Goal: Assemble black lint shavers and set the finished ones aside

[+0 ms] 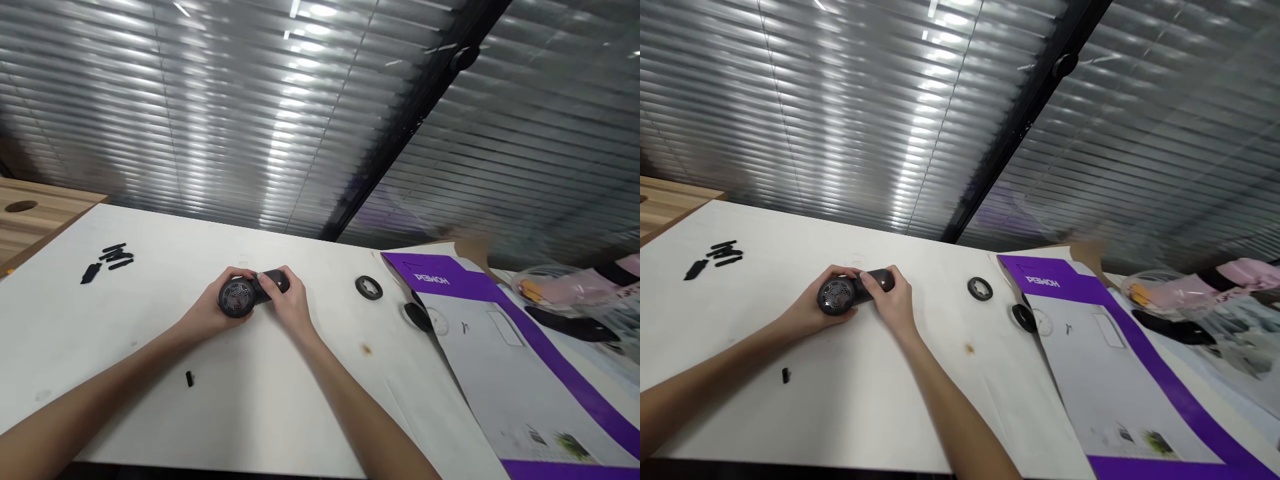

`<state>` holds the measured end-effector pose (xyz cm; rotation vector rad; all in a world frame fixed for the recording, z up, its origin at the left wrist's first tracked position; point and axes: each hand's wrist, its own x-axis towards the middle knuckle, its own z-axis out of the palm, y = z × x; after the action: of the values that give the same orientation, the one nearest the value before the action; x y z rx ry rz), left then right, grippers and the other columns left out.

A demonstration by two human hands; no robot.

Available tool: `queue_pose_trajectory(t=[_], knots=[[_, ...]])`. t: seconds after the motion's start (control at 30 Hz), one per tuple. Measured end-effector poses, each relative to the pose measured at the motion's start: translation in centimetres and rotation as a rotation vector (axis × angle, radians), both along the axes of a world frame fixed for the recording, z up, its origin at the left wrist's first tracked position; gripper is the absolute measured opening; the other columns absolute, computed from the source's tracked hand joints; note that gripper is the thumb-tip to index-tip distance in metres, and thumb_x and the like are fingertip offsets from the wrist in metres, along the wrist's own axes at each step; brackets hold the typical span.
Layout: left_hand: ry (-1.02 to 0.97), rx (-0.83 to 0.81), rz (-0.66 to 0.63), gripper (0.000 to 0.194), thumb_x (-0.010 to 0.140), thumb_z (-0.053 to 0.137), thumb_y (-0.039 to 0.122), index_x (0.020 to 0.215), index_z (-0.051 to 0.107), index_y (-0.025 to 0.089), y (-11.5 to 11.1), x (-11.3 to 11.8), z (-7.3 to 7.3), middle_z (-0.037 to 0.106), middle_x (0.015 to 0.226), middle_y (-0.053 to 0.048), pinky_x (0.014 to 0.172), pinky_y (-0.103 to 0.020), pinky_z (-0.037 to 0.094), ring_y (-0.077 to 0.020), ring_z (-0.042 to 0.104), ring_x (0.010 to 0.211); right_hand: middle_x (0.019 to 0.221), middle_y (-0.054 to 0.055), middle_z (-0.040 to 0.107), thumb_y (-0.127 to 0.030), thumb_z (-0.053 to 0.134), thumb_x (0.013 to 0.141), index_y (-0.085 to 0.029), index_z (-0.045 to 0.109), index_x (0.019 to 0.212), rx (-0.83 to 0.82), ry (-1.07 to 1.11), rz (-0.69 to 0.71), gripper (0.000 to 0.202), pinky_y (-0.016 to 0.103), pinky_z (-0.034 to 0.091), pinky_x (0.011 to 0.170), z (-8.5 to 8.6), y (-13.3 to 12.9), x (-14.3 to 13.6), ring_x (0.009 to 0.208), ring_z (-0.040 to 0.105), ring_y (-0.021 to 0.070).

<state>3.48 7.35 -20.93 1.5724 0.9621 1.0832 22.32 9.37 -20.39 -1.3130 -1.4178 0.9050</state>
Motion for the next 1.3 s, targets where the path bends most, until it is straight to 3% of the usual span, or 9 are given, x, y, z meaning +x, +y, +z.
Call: queue_pose_trajectory(t=[0.4,0.67,0.93,1.1,1.2,1.3], knots=[[0.025,0.01,0.011,0.052,0.074,0.077,0.018,0.124,0.064,0.026,0.1,-0.2,-0.1,0.069,0.124,-0.007,0.088,-0.038,0.054,-0.0293,0.066,0.111,0.067,-0.003,0.051,-0.058,0.076,0.08,-0.022,0.054,0.07,0.003,0.044,0.004,0.043,0.029,0.04,0.064,0.0,0.0,0.1,0.066,0.047,0.0156],[0.038,-0.003,0.018,0.054,0.075,0.079,0.019,0.125,0.063,0.027,0.2,-0.3,-0.1,0.067,0.121,-0.006,0.09,-0.039,0.054,-0.0272,0.066,0.105,0.052,-0.004,0.046,-0.061,0.075,0.081,-0.022,0.051,0.059,-0.051,0.149,0.005,0.051,0.029,0.035,0.053,-0.6,0.6,0.7,0.053,0.044,0.0136],[0.021,-0.023,0.046,0.06,0.07,0.08,0.022,0.128,0.066,0.025,0.8,-0.4,0.1,0.07,0.128,-0.007,0.09,-0.038,0.055,-0.0282,0.067,0.11,0.046,-0.005,0.048,-0.062,0.076,0.08,-0.021,0.056,0.062,-0.107,0.211,0.018,0.049,0.027,0.034,0.043,-0.2,0.7,0.5,0.041,0.045,0.0119],[-0.006,-0.058,0.104,0.059,0.065,0.082,0.024,0.123,0.069,0.024,1.1,-0.4,-0.2,0.072,0.126,-0.007,0.085,-0.036,0.054,-0.0306,0.066,0.114,0.062,-0.005,0.058,-0.058,0.087,0.066,-0.02,0.068,0.079,-0.082,0.343,-0.116,0.044,0.023,0.032,0.038,0.7,1.2,0.8,0.045,0.044,0.0085],[-0.055,-0.109,0.142,0.06,0.063,0.085,0.026,0.121,0.07,0.023,1.2,-0.4,-0.2,0.072,0.122,-0.007,0.083,-0.035,0.053,-0.0297,0.066,0.111,0.061,-0.008,0.053,-0.055,0.094,0.056,-0.021,0.066,0.081,-0.12,0.486,-0.191,0.05,0.02,0.025,0.032,0.6,1.8,1.5,0.041,0.037,0.0051],[-0.131,-0.175,0.162,0.063,0.06,0.088,0.027,0.121,0.07,0.023,1.3,-0.3,-0.1,0.073,0.118,-0.007,0.082,-0.035,0.053,-0.0284,0.067,0.105,0.06,-0.009,0.05,-0.051,0.096,0.055,-0.019,0.065,0.079,-0.156,0.606,-0.157,0.051,0.017,0.022,0.029,0.2,2.4,2.3,0.04,0.033,0.0025]])
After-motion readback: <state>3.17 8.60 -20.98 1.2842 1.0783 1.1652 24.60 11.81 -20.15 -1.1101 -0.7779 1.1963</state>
